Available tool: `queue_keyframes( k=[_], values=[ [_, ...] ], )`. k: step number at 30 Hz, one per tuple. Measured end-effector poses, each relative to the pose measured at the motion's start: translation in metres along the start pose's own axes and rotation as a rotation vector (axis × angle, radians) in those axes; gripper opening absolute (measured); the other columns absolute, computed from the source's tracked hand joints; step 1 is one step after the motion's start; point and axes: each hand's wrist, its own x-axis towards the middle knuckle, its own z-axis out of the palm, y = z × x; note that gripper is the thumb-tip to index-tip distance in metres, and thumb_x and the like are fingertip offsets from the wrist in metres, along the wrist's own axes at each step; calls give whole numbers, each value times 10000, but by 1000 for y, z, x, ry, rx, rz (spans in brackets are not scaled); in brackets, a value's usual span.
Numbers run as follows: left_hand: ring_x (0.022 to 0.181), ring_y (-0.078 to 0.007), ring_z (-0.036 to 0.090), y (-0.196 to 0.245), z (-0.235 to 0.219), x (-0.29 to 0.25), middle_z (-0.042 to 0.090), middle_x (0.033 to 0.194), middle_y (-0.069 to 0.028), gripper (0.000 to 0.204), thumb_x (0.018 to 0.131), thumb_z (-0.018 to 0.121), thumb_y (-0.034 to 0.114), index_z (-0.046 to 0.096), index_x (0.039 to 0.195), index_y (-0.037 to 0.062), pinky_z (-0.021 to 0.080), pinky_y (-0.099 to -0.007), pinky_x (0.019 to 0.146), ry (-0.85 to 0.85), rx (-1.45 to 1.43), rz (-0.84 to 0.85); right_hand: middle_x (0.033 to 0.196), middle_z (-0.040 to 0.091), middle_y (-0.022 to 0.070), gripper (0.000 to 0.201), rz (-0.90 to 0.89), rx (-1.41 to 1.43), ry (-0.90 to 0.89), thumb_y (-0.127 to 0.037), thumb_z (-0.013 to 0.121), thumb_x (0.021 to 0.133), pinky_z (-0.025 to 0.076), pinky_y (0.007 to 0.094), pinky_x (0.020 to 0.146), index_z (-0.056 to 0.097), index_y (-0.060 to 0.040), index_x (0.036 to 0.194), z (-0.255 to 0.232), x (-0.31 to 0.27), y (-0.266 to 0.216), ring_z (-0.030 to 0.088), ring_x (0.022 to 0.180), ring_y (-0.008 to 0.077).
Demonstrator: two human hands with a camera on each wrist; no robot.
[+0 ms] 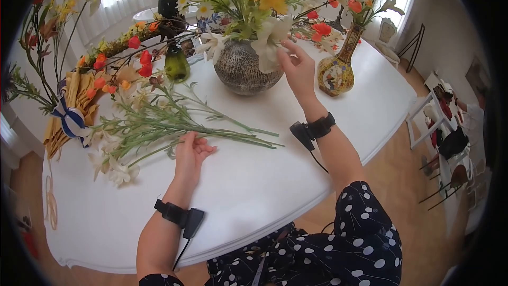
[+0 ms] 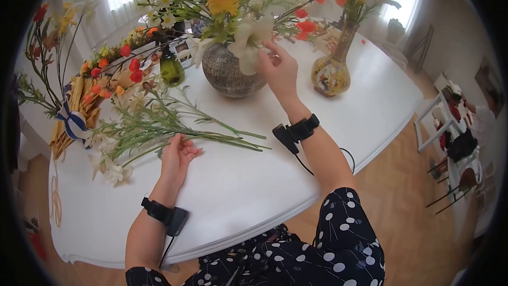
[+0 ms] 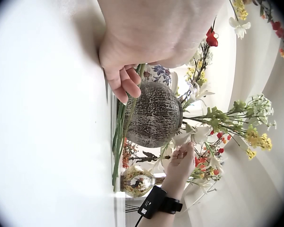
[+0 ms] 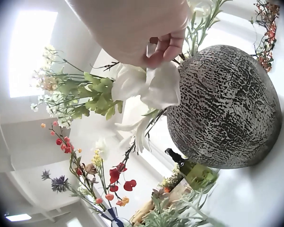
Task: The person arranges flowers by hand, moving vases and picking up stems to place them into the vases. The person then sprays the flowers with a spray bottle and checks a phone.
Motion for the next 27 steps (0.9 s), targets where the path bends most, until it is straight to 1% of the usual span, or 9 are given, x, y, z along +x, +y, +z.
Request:
queue_keyframes(
  k=[1,3,5,8,10,17,21,24,27],
  values=[
    [646,-211,604,0,0,0,567,797,-89,173,988,456,214,494,972,45,561,-479,764,4,5,0,771,655,68,284,-4,1,-9,-122,647,867,456,218,543,638,-3,1125,-1,0,-3,575,598,63],
    [644,-208,610,0,0,-1,578,796,-88,172,989,458,218,501,980,52,554,-482,782,9,0,5,870,621,13,282,37,217,25,-151,633,900,444,208,577,632,-29,1155,-6,0,-9,526,630,49],
    [641,-206,617,0,0,-2,589,794,-87,171,990,459,222,509,988,59,548,-485,801,9,0,4,879,622,6,274,63,215,17,-152,622,907,452,211,587,633,-22,1148,-11,2,-12,529,630,54],
    [662,-209,601,0,2,-2,552,827,-94,183,984,461,215,483,982,33,564,-459,758,-9,4,9,880,627,12,281,91,273,15,-159,621,908,473,217,603,630,-7,1144,-15,8,-13,544,638,57],
    [661,-208,599,0,3,-3,550,822,-96,188,986,459,217,482,984,30,567,-447,756,-1,24,18,850,635,43,267,80,276,4,-138,620,896,462,207,561,641,11,1115,-13,13,-12,591,617,67],
    [654,-209,599,1,1,-1,546,825,-99,188,989,448,214,475,983,28,570,-438,749,-13,-4,5,769,645,44,252,38,209,-35,-152,621,891,465,223,543,654,5,1086,-4,29,-22,609,607,82],
    [654,-208,618,-1,1,-3,565,826,-92,200,991,458,244,484,1005,46,556,-460,777,15,9,9,738,642,35,257,-21,178,32,-181,620,910,459,207,602,635,-9,1100,-11,18,-23,614,652,83],
    [656,-214,619,0,3,-2,557,859,-114,213,985,465,248,459,1028,39,561,-447,757,36,37,9,848,626,44,254,-69,317,90,-162,610,926,493,233,684,601,16,1107,-22,3,-28,592,710,85],
    [661,-223,623,0,3,-3,558,868,-121,226,985,464,254,451,1029,33,563,-436,745,46,43,-25,880,619,45,228,-49,395,131,-115,557,952,490,238,691,562,28,1129,-34,-18,-39,571,707,85]
  ],
)
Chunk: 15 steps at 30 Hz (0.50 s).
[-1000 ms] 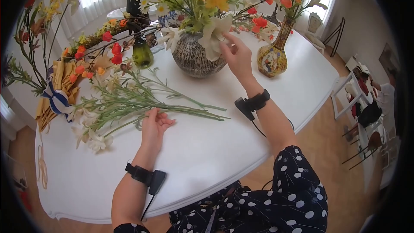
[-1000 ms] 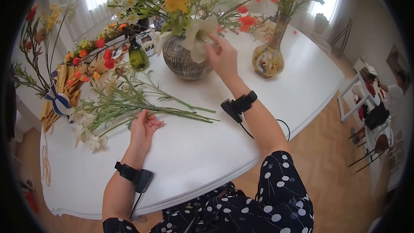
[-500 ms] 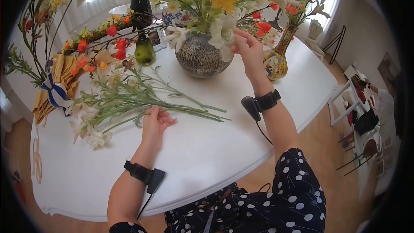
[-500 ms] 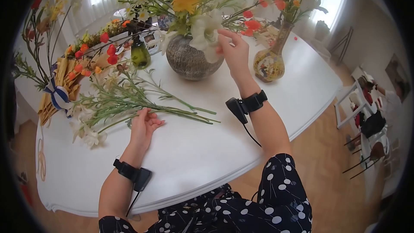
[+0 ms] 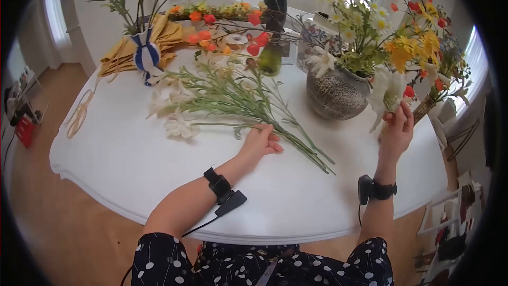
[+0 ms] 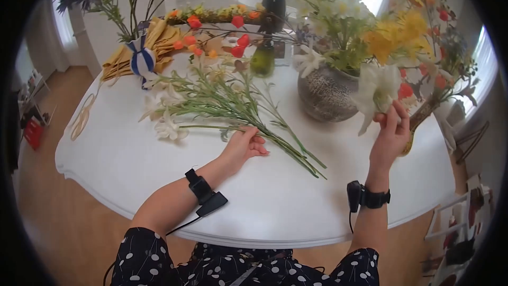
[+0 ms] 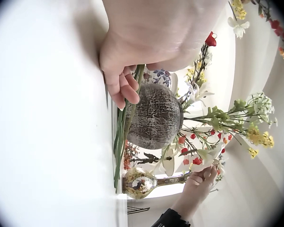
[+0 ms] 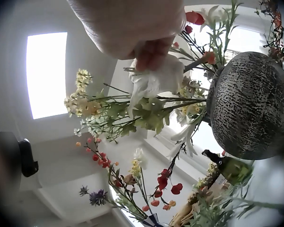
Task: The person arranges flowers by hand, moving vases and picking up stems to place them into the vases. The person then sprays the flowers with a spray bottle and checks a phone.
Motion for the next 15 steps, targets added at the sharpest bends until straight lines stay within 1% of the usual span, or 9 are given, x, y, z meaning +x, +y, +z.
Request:
queue_keyframes(
  k=[3,5,7,8,10,11,12,14,15],
  values=[
    [677,-234,633,8,-1,-3,567,884,-130,255,987,455,274,458,1011,20,565,-424,730,-55,61,-93,880,613,53,211,67,59,-22,-107,542,954,474,228,683,541,9,1130,-7,-20,-23,554,684,86],
    [689,-248,648,11,0,-5,599,894,-150,301,993,438,304,485,971,8,572,-414,713,-178,126,-208,895,613,55,216,88,57,-27,-112,543,953,473,230,692,537,4,1134,-13,-27,-33,552,688,88],
    [678,-248,648,17,1,-13,611,883,-154,303,991,443,306,493,968,8,573,-416,712,-220,159,-257,935,609,53,233,124,226,-109,-124,547,950,472,236,712,534,2,1145,-19,-31,-45,550,723,90],
    [668,-248,649,19,3,-15,622,871,-158,304,990,447,307,502,966,9,574,-417,712,-250,184,-292,935,609,53,233,109,193,-67,-124,547,950,472,236,712,534,2,1145,-23,-29,-52,550,723,90],
    [649,-248,649,13,-1,-9,639,863,-165,293,987,458,296,513,975,8,575,-425,718,-262,201,-306,967,606,44,244,93,328,-33,-126,552,944,470,241,728,532,-7,1156,-27,-16,-65,547,757,90],
    [649,-248,649,12,-1,-8,639,863,-165,293,987,458,296,513,975,8,575,-425,718,-310,225,-332,975,608,42,252,69,371,23,-126,558,940,474,241,739,532,-12,1164,-27,-7,-72,552,766,96],
    [647,-246,649,12,-3,-8,642,866,-168,288,985,461,288,516,981,5,577,-428,721,-297,203,-302,983,610,39,261,44,419,76,-126,563,936,477,241,750,533,-18,1172,-27,3,-80,558,775,102],
    [645,-245,650,12,0,-10,644,869,-170,283,983,464,280,519,987,2,578,-431,724,-308,208,-279,997,616,39,274,-16,465,104,-123,571,930,488,247,779,533,-25,1183,-25,23,-90,584,810,121],
    [645,-243,650,14,3,-12,646,869,-169,276,982,465,273,523,990,3,578,-434,725,-288,205,-263,1002,619,45,276,-26,483,56,-122,573,929,495,259,793,535,-26,1184,-26,33,-92,595,836,129]
  ],
)
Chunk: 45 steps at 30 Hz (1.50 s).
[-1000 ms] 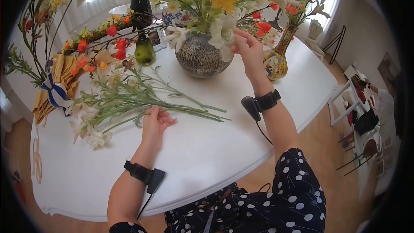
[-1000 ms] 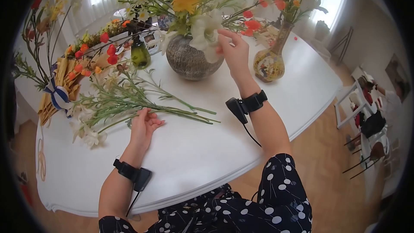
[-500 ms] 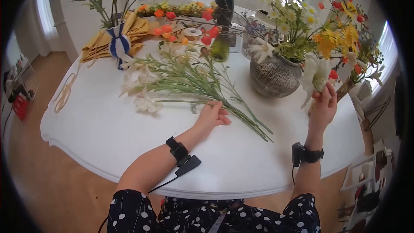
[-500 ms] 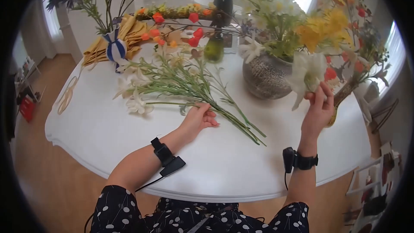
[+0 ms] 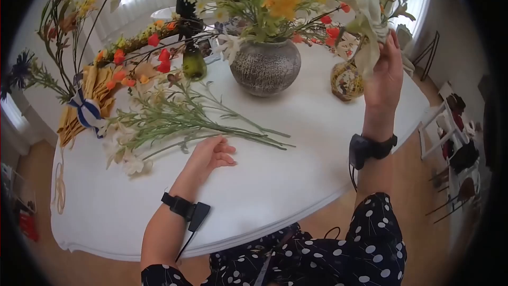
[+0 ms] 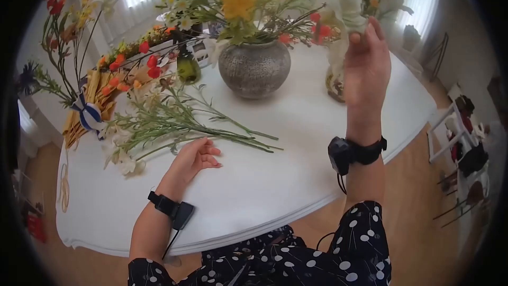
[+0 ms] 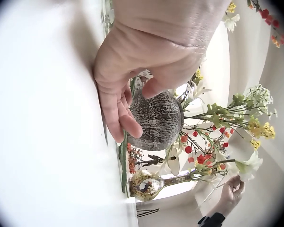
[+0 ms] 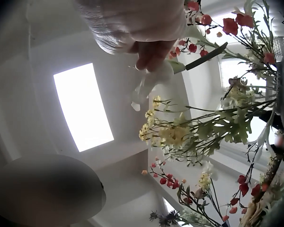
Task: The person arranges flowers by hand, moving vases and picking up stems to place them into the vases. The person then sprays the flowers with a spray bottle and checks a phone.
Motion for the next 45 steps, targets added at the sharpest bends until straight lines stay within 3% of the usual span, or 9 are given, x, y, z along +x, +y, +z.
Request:
queue_keyframes(
  k=[3,17,19,21,25,31,35,41,45],
  values=[
    [654,-233,652,1,0,2,649,869,-166,253,978,467,253,532,994,9,579,-438,726,25,38,-3,1009,625,59,282,-11,102,-224,-120,569,932,508,288,828,530,-30,1196,6,30,9,610,895,144],
    [667,-250,650,-1,-3,3,650,882,-182,225,979,452,211,524,1017,1,572,-446,747,36,-5,29,959,630,109,260,287,-65,-490,-100,595,914,556,320,805,544,16,1141,59,170,137,649,928,211],
    [668,-249,650,-1,-2,2,650,882,-181,227,981,446,210,524,1015,0,571,-453,754,35,3,26,943,617,136,287,43,-166,-726,-121,638,891,573,330,788,549,53,1102,52,178,159,655,910,241],
    [658,-216,654,0,3,0,655,867,-156,207,980,453,206,534,1015,19,577,-431,768,34,-2,37,867,642,127,215,359,-244,-499,-51,628,836,586,286,687,622,106,983,46,162,159,661,787,188],
    [656,-216,653,1,5,0,653,860,-151,205,980,451,204,537,1011,20,576,-441,776,29,-13,26,771,682,164,166,444,-494,-412,-67,637,820,563,292,522,644,95,857,51,151,158,652,574,187],
    [668,-251,653,-2,-2,2,650,877,-179,222,982,444,206,527,1012,2,567,-477,778,17,-34,43,788,701,119,145,477,-805,-337,-99,666,818,498,274,442,680,45,823,58,159,188,651,549,161],
    [667,-247,654,-3,-2,3,650,875,-178,219,981,445,204,528,1009,3,568,-474,776,24,-25,50,846,705,151,168,347,-777,-417,-108,629,812,536,324,531,689,44,849,40,156,193,687,643,221],
    [664,-232,652,-1,2,2,649,864,-160,223,983,444,214,529,1017,11,568,-464,780,28,-18,46,893,690,193,282,-218,-1646,-762,-106,582,727,534,397,795,683,46,942,43,142,175,678,905,309],
    [662,-222,651,-1,2,1,646,860,-145,227,983,448,226,531,1025,18,566,-459,788,29,-7,50,943,684,194,289,112,-1401,-679,-181,617,753,536,395,788,677,36,934,54,127,145,674,909,304]
  ],
)
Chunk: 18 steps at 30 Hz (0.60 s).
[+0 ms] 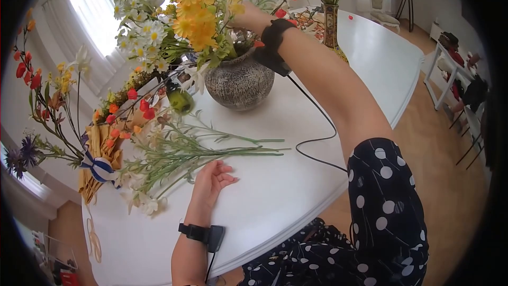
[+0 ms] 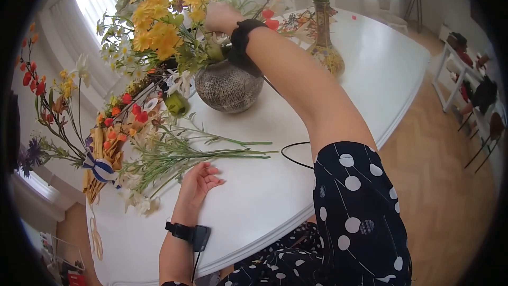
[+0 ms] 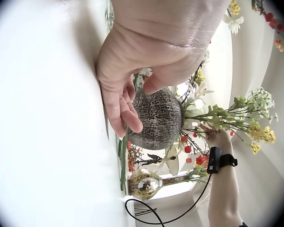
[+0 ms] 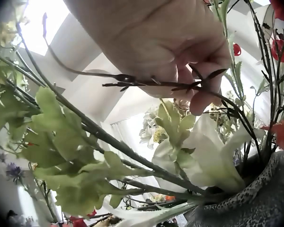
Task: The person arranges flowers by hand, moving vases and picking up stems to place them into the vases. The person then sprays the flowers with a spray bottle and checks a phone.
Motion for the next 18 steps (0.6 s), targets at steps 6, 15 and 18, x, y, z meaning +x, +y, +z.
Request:
queue_keyframes(
  k=[6,15,18],
  values=[
    [663,-223,651,1,1,0,646,865,-144,221,980,455,225,533,1017,21,565,-459,788,-1,-9,-5,890,672,134,264,-447,-240,640,-237,660,787,533,356,681,660,-52,976,-10,0,0,661,722,287],
    [663,-218,656,0,1,1,653,850,-137,233,993,427,237,537,1006,32,568,-440,783,7,-6,-16,792,657,77,156,-317,460,768,-198,614,859,481,320,595,646,-74,948,-29,-134,-44,607,624,211],
    [662,-220,659,0,0,1,657,851,-138,230,995,422,233,538,1003,34,567,-441,785,8,-9,-19,765,656,88,161,-223,364,480,-192,593,871,481,328,610,644,-52,932,-13,-154,-39,615,641,214]
  ],
)
